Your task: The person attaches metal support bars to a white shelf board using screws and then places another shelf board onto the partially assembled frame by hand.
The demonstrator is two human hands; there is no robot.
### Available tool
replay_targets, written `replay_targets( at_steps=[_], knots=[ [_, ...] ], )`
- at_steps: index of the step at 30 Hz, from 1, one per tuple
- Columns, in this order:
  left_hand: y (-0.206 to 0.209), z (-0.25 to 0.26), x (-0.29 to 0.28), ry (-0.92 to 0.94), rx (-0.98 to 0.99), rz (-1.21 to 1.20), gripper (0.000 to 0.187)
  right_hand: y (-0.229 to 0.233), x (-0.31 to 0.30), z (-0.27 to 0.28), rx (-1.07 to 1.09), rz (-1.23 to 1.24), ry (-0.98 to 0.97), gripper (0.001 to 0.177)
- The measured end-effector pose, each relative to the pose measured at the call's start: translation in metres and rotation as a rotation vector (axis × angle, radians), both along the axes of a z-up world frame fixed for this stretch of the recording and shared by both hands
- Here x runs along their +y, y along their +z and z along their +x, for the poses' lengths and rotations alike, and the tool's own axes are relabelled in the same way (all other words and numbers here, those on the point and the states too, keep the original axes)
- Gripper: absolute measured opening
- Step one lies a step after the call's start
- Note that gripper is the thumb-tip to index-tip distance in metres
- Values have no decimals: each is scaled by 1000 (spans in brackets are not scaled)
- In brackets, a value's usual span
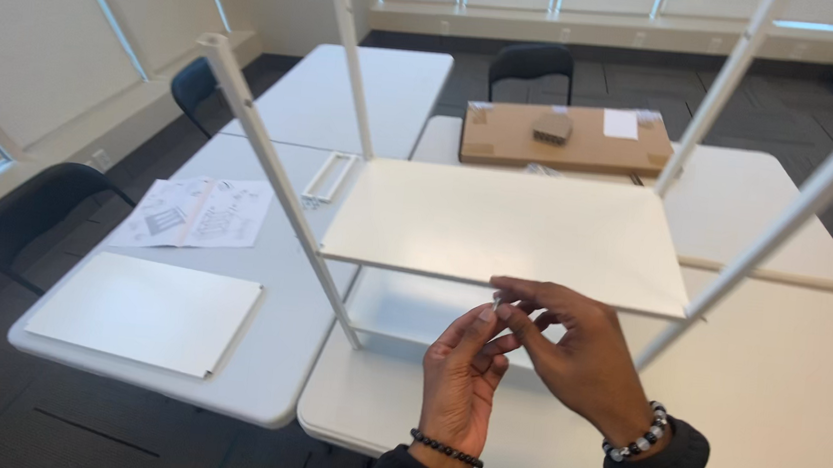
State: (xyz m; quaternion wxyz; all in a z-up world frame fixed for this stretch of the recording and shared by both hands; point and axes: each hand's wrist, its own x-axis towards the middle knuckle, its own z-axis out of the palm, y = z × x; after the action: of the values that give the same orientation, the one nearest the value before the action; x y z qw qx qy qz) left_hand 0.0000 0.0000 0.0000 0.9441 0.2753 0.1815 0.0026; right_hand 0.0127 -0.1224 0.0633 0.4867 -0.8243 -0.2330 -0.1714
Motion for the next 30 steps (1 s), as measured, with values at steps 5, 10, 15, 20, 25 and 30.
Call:
replay_targets(
  at_steps=[5,10,15,20,25,30],
  knots=[
    [17,19,70,144,42,50,35,7,66,36,26,-19,86,26],
    [-6,43,140,359,98,114,35,-7,132,85,138,-14,144,25],
    [-35,63,204,465,174,139,36,-41,186,137,131,-137,269,30],
    [-79,77,234,429,204,208,40,-65,209,143,305,-396,197,35],
    [-98,96,254,293,48,477,28,-95,210,138,-15,-659,19,80],
    [-121,111,264,46,-106,511,22,-107,217,130,10,-720,-91,58]
  ],
)
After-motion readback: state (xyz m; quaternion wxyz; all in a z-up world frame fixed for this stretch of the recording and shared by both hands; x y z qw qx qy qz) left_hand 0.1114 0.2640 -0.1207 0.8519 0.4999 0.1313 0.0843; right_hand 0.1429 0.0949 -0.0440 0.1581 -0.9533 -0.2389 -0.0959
